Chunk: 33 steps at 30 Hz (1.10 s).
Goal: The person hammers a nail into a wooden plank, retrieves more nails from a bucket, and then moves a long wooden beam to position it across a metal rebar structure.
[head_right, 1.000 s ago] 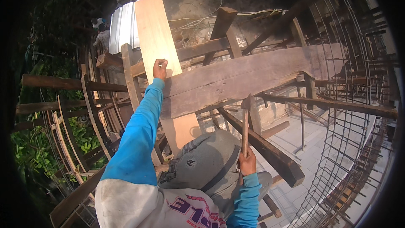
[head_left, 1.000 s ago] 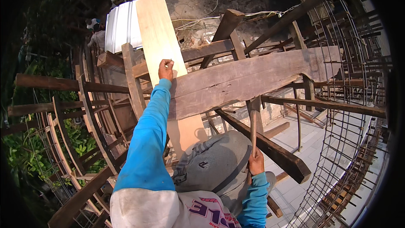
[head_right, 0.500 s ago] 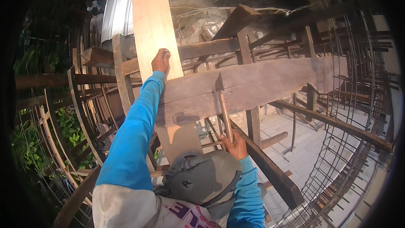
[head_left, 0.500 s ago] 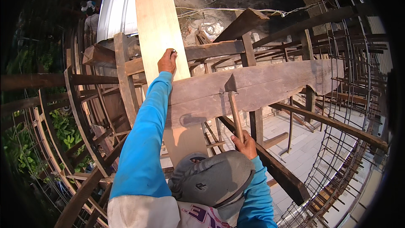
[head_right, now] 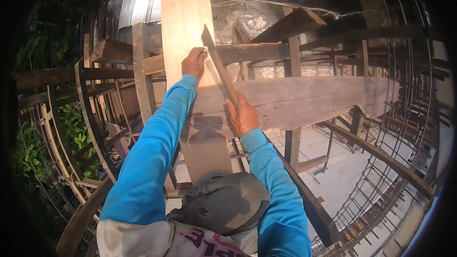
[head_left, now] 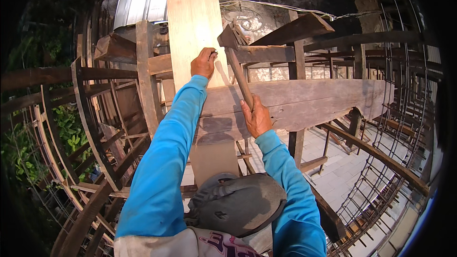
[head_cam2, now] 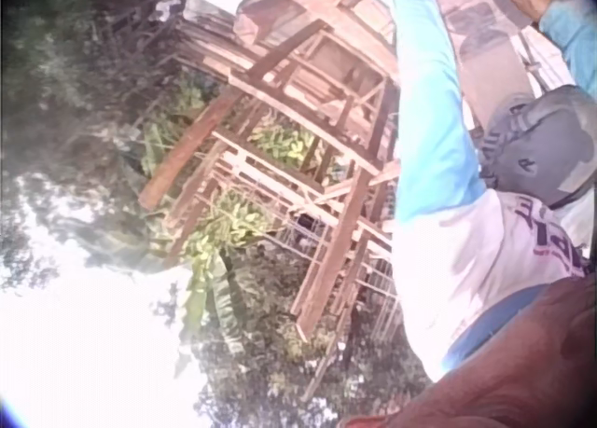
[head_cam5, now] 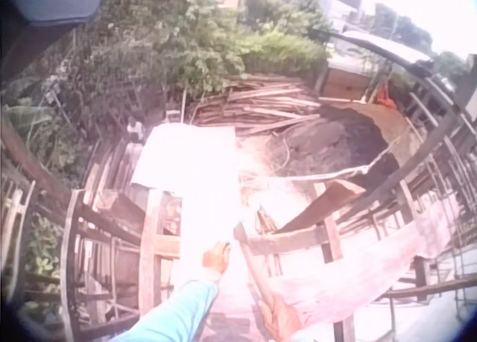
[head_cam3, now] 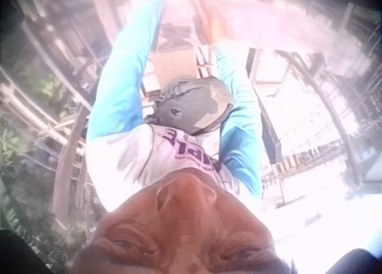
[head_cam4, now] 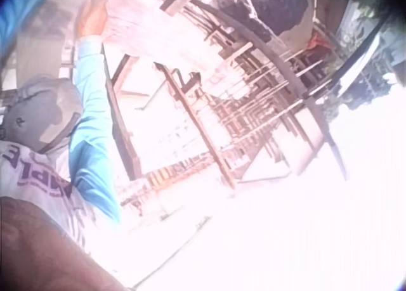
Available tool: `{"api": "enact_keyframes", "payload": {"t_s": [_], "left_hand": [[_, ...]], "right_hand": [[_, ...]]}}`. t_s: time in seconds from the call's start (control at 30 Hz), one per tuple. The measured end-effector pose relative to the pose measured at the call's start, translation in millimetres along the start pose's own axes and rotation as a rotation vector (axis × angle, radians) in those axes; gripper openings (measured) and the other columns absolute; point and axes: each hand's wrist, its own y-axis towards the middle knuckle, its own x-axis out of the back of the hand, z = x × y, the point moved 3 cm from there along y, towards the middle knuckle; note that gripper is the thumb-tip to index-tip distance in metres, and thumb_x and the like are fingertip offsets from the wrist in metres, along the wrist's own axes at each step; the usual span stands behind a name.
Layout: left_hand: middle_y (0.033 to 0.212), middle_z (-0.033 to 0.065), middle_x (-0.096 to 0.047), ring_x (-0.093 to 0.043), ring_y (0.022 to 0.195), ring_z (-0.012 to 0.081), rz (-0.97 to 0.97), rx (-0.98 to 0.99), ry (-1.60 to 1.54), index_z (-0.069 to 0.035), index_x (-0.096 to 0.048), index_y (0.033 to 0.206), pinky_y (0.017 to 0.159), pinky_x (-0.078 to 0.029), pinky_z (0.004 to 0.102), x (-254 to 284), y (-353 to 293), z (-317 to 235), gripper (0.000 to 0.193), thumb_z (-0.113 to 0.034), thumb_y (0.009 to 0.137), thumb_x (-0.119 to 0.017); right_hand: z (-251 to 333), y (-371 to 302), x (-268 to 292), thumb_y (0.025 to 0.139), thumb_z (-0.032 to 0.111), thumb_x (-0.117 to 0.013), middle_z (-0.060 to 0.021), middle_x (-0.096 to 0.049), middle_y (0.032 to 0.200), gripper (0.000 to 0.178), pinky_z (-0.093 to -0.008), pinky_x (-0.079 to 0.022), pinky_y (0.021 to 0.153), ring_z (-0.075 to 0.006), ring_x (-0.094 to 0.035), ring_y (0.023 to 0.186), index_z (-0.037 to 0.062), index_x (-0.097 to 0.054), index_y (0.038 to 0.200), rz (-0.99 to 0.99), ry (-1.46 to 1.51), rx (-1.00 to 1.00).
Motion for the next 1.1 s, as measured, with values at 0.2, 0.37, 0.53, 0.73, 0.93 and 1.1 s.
{"api": "enact_keyframes", "payload": {"t_s": [0.2, 0.37, 0.53, 0.73, 0.93, 1.1], "left_hand": [[0.090, 0.0069, -0.059, -0.059, 0.077, 0.0288, -0.004, -0.024, 0.053, -0.009, -0.056, 0.091, 0.064, -0.048, 0.0369, 0.8, -2.1, 4.7, 0.009, -0.015, 0.084, -0.055], [0.089, 0.0068, -0.059, -0.058, 0.077, 0.0295, 0.019, -0.040, 0.054, -0.009, -0.056, 0.090, 0.064, -0.048, 0.0376, -0.6, -2.1, 1.7, 0.009, -0.015, 0.084, -0.054], [0.093, 0.0079, -0.059, -0.058, 0.080, 0.0303, 0.037, -0.051, 0.062, -0.009, -0.056, 0.094, 0.068, -0.048, 0.0382, -0.1, -1.8, 3.3, 0.011, -0.013, 0.084, -0.053], [0.099, 0.0105, -0.060, -0.057, 0.090, 0.0319, 0.215, 0.100, 0.187, -0.006, -0.054, 0.103, 0.080, -0.045, 0.0403, 22.8, -9.0, -5.6, 0.018, -0.013, 0.087, -0.047], [0.097, 0.0110, -0.060, -0.055, 0.088, 0.0299, 0.203, 0.134, 0.537, -0.009, -0.054, 0.106, 0.076, -0.044, 0.0417, 45.0, -76.9, 2.2, 0.024, -0.012, 0.086, -0.042], [0.090, 0.0080, -0.060, -0.054, 0.086, 0.0269, 0.152, 0.124, 0.550, -0.011, -0.055, 0.106, 0.073, -0.042, 0.0427, 41.7, -77.2, -7.1, 0.024, -0.012, 0.085, -0.043]], "right_hand": [[-8.7, 13.6, -11.8, 0.088, 0.029, -0.053, -0.0285, -0.058, 0.074, 0.033, -0.0472, -0.044, 0.061, -0.0466, -0.056, 0.073, -0.0001, -0.047, 0.103, 0.124, -0.105, -0.068], [-18.2, 10.1, -20.6, 0.088, 0.030, -0.054, -0.0283, -0.058, 0.073, 0.033, -0.0473, -0.044, 0.061, -0.0469, -0.056, 0.073, 0.0005, -0.048, 0.101, 0.062, -0.142, -0.053], [-13.1, -2.2, -7.0, 0.087, 0.031, -0.054, -0.0278, -0.058, 0.072, 0.033, -0.0467, -0.044, 0.060, -0.0457, -0.057, 0.073, 0.0010, -0.050, 0.099, 0.100, -0.059, -0.087], [-7.7, -46.1, 24.8, 0.089, 0.031, -0.052, -0.0290, -0.058, 0.073, 0.033, -0.0490, -0.043, 0.060, -0.0465, -0.056, 0.074, 0.0003, -0.048, 0.099, 0.026, -0.020, -0.138], [29.1, -37.3, 29.5, 0.090, 0.030, -0.050, -0.0294, -0.057, 0.070, 0.032, -0.0485, -0.043, 0.060, -0.0463, -0.056, 0.072, -0.0007, -0.048, 0.099, -0.093, 0.140, 0.036], [3.5, -4.0, -16.4, 0.090, 0.028, -0.050, -0.0290, -0.057, 0.073, 0.030, -0.0482, -0.043, 0.061, -0.0471, -0.056, 0.074, -0.0002, -0.047, 0.097, -0.066, -0.020, -0.016]]}}
